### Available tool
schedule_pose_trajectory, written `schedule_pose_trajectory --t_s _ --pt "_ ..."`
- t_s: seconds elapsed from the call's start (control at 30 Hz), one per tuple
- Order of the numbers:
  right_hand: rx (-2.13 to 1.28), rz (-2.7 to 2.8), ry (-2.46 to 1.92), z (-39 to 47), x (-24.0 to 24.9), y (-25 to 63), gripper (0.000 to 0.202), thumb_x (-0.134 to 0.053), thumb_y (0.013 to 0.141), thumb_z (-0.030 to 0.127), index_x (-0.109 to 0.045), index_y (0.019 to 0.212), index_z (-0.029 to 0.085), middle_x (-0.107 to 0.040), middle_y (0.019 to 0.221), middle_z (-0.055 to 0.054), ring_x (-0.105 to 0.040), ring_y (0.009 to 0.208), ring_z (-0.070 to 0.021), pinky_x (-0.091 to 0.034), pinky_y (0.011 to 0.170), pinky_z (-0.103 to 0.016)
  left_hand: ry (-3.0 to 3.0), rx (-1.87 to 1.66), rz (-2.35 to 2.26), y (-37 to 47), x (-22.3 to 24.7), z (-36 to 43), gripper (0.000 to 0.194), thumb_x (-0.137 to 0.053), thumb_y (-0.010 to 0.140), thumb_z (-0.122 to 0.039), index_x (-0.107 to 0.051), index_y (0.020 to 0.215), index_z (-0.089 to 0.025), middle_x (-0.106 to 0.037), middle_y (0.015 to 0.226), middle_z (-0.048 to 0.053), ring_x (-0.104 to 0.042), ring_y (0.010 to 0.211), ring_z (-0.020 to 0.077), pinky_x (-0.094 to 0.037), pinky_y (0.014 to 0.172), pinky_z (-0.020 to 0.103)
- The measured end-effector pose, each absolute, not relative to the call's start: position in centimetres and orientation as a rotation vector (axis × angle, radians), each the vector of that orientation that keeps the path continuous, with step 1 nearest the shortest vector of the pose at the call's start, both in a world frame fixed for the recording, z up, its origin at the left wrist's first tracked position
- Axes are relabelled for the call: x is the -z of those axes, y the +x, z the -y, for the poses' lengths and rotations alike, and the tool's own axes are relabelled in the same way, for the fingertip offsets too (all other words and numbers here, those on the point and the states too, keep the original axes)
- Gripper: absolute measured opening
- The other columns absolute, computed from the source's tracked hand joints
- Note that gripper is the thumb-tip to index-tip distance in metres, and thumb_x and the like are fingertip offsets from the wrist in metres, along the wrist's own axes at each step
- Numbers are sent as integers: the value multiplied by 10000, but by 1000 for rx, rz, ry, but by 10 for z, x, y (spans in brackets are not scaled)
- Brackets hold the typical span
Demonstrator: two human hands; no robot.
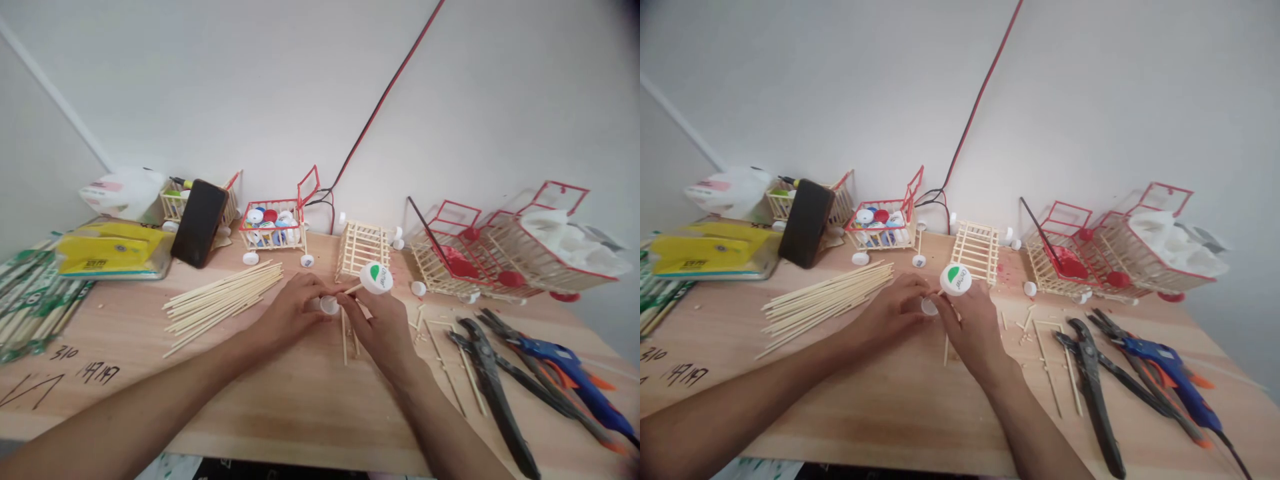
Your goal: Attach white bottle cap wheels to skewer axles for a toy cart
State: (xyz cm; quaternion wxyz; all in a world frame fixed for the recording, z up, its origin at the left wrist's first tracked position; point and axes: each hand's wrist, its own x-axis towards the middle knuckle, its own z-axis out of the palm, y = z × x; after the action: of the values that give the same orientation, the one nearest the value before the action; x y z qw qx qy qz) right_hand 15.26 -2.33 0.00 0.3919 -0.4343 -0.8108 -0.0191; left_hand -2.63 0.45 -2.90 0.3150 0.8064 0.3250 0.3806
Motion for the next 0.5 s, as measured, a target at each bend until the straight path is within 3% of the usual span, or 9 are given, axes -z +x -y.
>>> schedule_pose_trajectory --t_s 0.5 --pt "71 2127 -1138 24 2 148 197 -484 927 234 -641 812 206 -706 836 -52 -594 775 -196 -403 706 -318 2128 -996 -881 -26 28 -3 193 -664 798 -246 -652 985 -199 -624 1031 50 -539 1009 206 -408 908 368"
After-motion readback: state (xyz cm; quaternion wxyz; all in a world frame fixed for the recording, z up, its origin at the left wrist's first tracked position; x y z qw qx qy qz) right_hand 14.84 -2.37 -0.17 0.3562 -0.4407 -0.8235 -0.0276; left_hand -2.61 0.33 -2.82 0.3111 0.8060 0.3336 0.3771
